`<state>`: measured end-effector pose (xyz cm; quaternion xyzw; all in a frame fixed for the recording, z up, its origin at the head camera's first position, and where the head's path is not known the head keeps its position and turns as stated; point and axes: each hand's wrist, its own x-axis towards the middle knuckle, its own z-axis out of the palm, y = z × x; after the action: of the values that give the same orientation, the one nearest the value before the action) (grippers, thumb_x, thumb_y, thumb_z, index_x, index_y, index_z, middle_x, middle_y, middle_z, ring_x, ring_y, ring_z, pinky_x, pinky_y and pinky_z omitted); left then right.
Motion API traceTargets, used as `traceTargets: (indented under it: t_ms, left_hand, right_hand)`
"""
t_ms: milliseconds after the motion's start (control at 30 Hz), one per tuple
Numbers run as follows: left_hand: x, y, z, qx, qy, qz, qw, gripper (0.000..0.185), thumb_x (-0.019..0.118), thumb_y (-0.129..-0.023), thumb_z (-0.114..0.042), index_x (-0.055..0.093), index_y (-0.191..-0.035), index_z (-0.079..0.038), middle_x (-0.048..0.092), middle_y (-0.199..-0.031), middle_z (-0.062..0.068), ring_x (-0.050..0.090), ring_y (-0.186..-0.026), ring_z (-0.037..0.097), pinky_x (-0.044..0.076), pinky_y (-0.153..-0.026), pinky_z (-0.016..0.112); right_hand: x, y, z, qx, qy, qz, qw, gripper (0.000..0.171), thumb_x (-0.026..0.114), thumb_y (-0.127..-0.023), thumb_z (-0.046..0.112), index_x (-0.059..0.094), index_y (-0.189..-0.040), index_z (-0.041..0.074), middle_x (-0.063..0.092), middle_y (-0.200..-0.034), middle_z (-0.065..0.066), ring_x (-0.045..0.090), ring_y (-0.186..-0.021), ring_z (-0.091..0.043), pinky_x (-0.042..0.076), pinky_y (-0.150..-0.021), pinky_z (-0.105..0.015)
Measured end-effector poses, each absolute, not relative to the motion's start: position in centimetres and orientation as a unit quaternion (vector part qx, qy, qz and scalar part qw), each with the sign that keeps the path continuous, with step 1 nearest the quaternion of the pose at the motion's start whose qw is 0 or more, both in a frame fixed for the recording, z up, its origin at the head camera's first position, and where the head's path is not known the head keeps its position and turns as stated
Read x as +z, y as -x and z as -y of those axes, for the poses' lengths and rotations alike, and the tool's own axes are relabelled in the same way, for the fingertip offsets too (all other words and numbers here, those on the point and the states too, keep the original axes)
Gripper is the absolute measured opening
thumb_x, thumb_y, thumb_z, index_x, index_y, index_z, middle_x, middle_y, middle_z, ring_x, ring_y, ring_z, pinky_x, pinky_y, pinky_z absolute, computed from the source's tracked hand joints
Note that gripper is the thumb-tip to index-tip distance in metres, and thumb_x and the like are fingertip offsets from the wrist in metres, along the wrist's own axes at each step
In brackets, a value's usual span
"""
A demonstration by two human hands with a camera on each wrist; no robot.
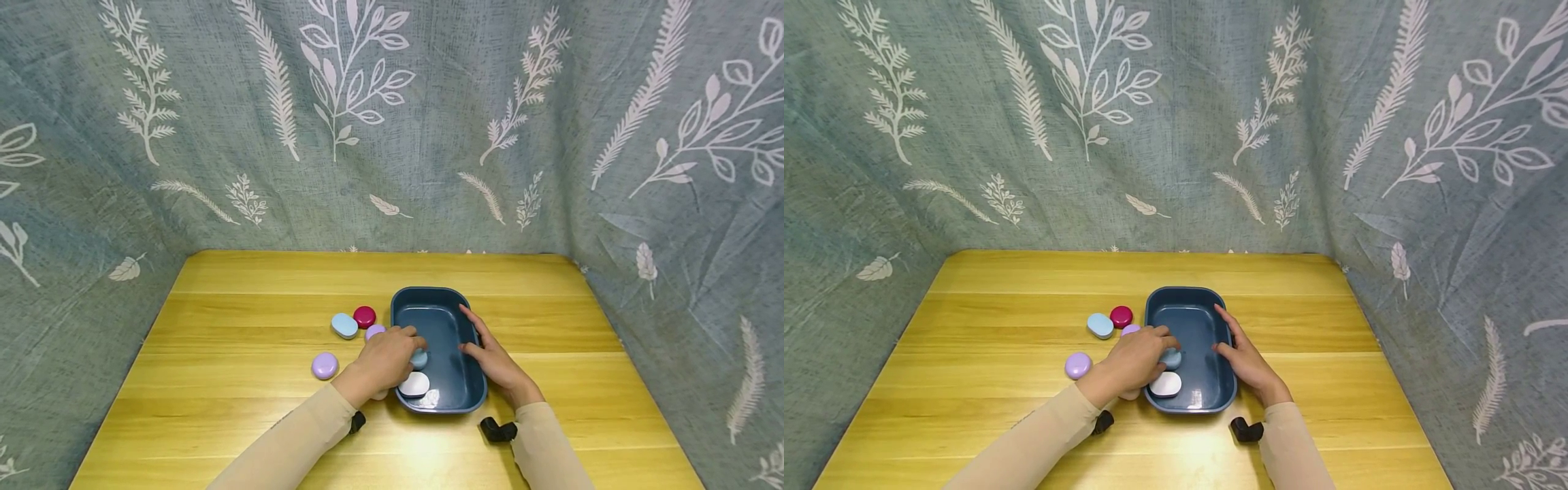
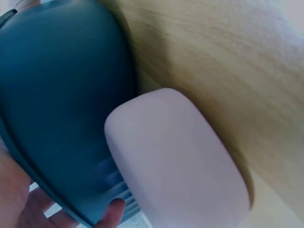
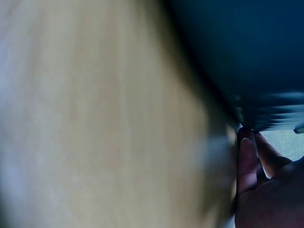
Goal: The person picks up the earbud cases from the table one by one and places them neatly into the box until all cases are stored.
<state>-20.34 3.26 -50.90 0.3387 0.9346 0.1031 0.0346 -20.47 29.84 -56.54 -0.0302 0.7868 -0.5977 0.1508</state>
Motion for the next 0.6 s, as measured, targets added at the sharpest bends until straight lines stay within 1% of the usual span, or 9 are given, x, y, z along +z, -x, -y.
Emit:
traceTargets:
  t_ms: [133, 333, 433, 600]
  left_hand:
    - [-50.89, 20.29, -3.22, 0.103, -0.342, -0.933, 0.029, 0.035, 0.079, -0.091, -0.025, 0.073, -0.126, -0.027, 0.066, -0.115, -0.004, 0.063, -0.1, 0.019, 0.056, -0.074, 0.029]
    - [-50.91, 20.15, -2.97, 0.116, -0.344, -0.931, 0.024, 0.037, 0.08, -0.091, -0.026, 0.072, -0.127, -0.027, 0.065, -0.117, -0.005, 0.063, -0.102, 0.019, 0.056, -0.074, 0.028]
    - [-50.91, 20.1, -2.84, 0.127, -0.345, -0.93, 0.023, 0.038, 0.079, -0.091, -0.026, 0.072, -0.129, -0.026, 0.065, -0.12, -0.004, 0.062, -0.104, 0.019, 0.055, -0.074, 0.027]
    - [-51.04, 19.98, -2.53, 0.147, -0.35, -0.925, 0.017, 0.037, 0.078, -0.093, -0.027, 0.071, -0.13, -0.025, 0.064, -0.126, -0.003, 0.06, -0.107, 0.02, 0.055, -0.082, 0.027]
  right_hand:
    - [-56.5, 20.42, -29.83, -0.598, 0.03, -0.786, 0.151, 0.076, 0.052, -0.103, 0.011, 0.022, -0.162, 0.048, -0.001, -0.175, 0.0, 0.013, -0.155, -0.035, 0.024, -0.12, -0.057]
    - [-56.49, 20.4, -29.81, -0.6, 0.031, -0.785, 0.153, 0.076, 0.053, -0.103, 0.012, 0.022, -0.162, 0.048, -0.001, -0.175, 0.001, 0.007, -0.158, -0.035, 0.022, -0.121, -0.059]
    - [-56.53, 20.41, -29.8, -0.602, 0.031, -0.783, 0.154, 0.076, 0.054, -0.103, 0.013, 0.022, -0.162, 0.048, -0.001, -0.175, 0.001, 0.007, -0.159, -0.035, 0.022, -0.121, -0.059]
    - [-56.51, 20.36, -29.81, -0.604, 0.028, -0.781, 0.156, 0.076, 0.054, -0.103, 0.013, 0.021, -0.162, 0.047, -0.001, -0.175, 0.0, 0.008, -0.159, -0.035, 0.025, -0.121, -0.058]
